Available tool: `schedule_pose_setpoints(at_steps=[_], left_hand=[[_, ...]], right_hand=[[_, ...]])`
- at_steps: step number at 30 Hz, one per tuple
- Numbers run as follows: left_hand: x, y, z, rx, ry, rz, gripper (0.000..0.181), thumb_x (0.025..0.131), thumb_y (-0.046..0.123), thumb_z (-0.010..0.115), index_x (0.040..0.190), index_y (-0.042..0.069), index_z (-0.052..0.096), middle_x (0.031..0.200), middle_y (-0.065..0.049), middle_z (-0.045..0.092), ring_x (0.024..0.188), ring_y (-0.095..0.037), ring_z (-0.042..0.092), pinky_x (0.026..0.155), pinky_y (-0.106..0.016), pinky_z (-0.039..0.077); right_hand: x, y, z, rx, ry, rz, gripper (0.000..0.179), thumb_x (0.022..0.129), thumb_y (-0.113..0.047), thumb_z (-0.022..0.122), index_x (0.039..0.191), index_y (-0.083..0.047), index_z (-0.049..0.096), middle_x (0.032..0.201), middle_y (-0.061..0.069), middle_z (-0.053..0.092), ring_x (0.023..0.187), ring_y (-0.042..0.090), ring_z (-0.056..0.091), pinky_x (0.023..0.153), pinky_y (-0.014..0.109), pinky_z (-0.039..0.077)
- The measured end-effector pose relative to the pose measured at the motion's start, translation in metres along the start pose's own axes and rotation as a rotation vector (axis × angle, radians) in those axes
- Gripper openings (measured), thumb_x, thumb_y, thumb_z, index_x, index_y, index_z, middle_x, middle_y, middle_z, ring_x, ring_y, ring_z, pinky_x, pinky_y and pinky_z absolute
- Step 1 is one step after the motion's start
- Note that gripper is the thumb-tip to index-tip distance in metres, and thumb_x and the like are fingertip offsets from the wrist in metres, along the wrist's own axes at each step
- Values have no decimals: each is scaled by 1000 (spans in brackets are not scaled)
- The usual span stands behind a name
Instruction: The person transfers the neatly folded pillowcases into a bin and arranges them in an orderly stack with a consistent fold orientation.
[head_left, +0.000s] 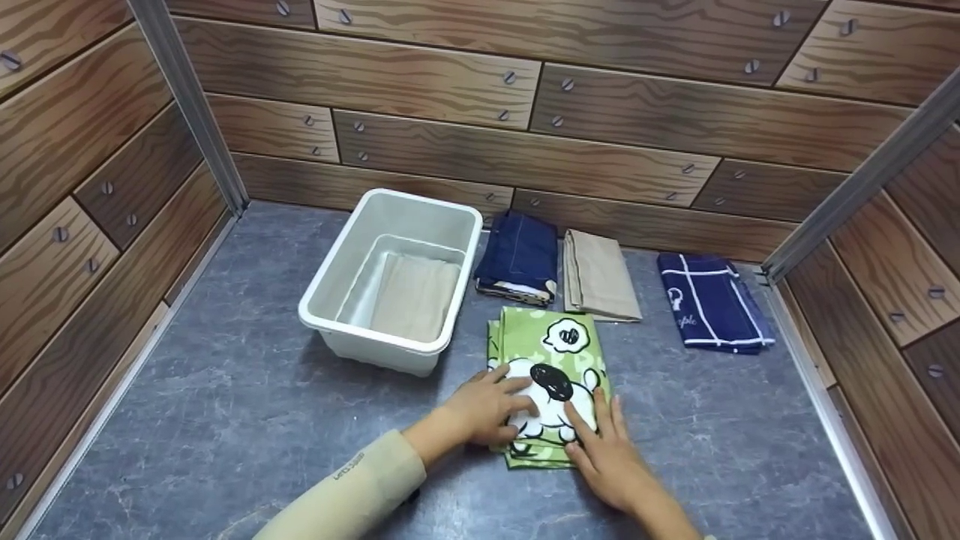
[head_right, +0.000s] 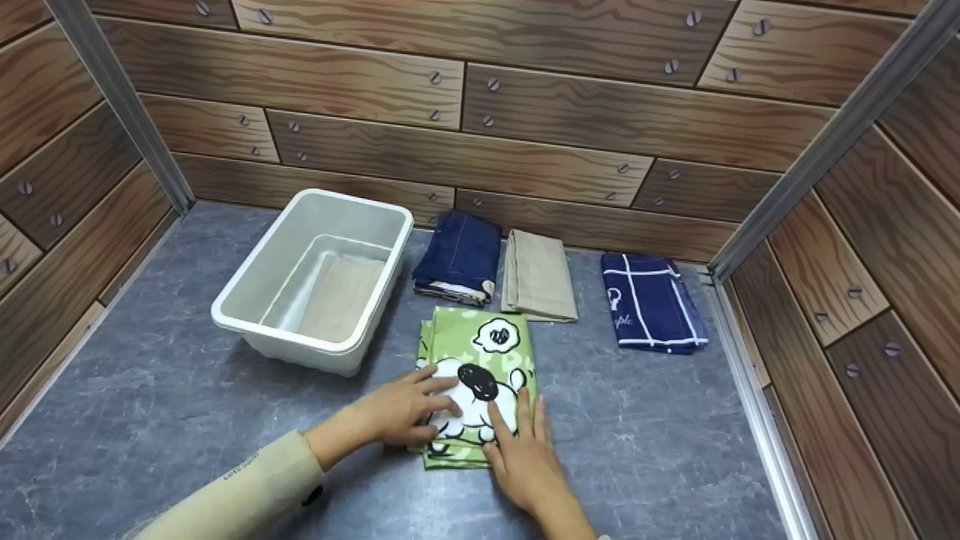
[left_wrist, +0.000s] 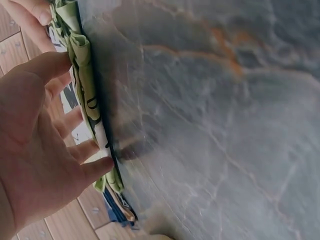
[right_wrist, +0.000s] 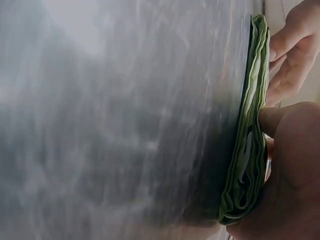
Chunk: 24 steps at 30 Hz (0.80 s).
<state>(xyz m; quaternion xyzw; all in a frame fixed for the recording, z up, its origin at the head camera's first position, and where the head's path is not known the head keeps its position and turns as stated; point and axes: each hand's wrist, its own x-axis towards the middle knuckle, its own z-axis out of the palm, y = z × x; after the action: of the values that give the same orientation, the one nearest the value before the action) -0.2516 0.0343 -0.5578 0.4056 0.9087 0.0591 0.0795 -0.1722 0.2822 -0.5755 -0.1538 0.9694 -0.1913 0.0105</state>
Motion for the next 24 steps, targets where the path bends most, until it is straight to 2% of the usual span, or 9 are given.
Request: schedule_pose_setpoints(at_steps=[11, 15, 17, 20, 24], left_hand=[[-5, -13, -1, -67, 1, -3, 41, 90, 34, 62, 130, 41, 59, 160, 7, 34, 149, -36, 26, 113, -61, 34], [-8, -16, 0, -147, 52, 23, 36, 92, 30, 61, 128, 35, 63, 158, -1, 38, 147, -37, 29, 112, -62, 34], [-9, -18, 0, -218, 109, 24, 34, 93, 28, 61, 127, 31, 64, 157, -8, 39, 145, -37, 33, 112, -59, 35], [-11, -21, 0, -385, 225, 4, 35, 93, 23, 61, 127, 24, 64, 156, -18, 36, 142, -40, 36, 113, -58, 35], [-12, -23, -1, -696, 358, -64, 42, 91, 17, 62, 133, 17, 60, 156, -26, 29, 140, -44, 35, 113, -61, 32]], right_hand=[[1, -12, 0, 15, -46, 15, 56, 102, -36, 52, 153, -15, 40, 161, 33, 9, 144, 60, 0, 111, 76, 17], [2, -10, -4, 72, -41, 32, 61, 99, -44, 55, 152, -17, 42, 162, 30, 9, 145, 59, 3, 108, 78, 17], [3, -7, -8, 127, -22, 43, 63, 98, -45, 57, 152, -16, 43, 162, 29, 11, 144, 59, 6, 105, 79, 19], [8, -2, -15, 240, 20, 77, 61, 99, -41, 57, 152, -15, 42, 161, 30, 13, 143, 60, 12, 101, 81, 20], [18, 6, -27, 417, 91, 135, 57, 102, -31, 56, 152, -10, 40, 159, 33, 17, 141, 59, 20, 103, 79, 22]])
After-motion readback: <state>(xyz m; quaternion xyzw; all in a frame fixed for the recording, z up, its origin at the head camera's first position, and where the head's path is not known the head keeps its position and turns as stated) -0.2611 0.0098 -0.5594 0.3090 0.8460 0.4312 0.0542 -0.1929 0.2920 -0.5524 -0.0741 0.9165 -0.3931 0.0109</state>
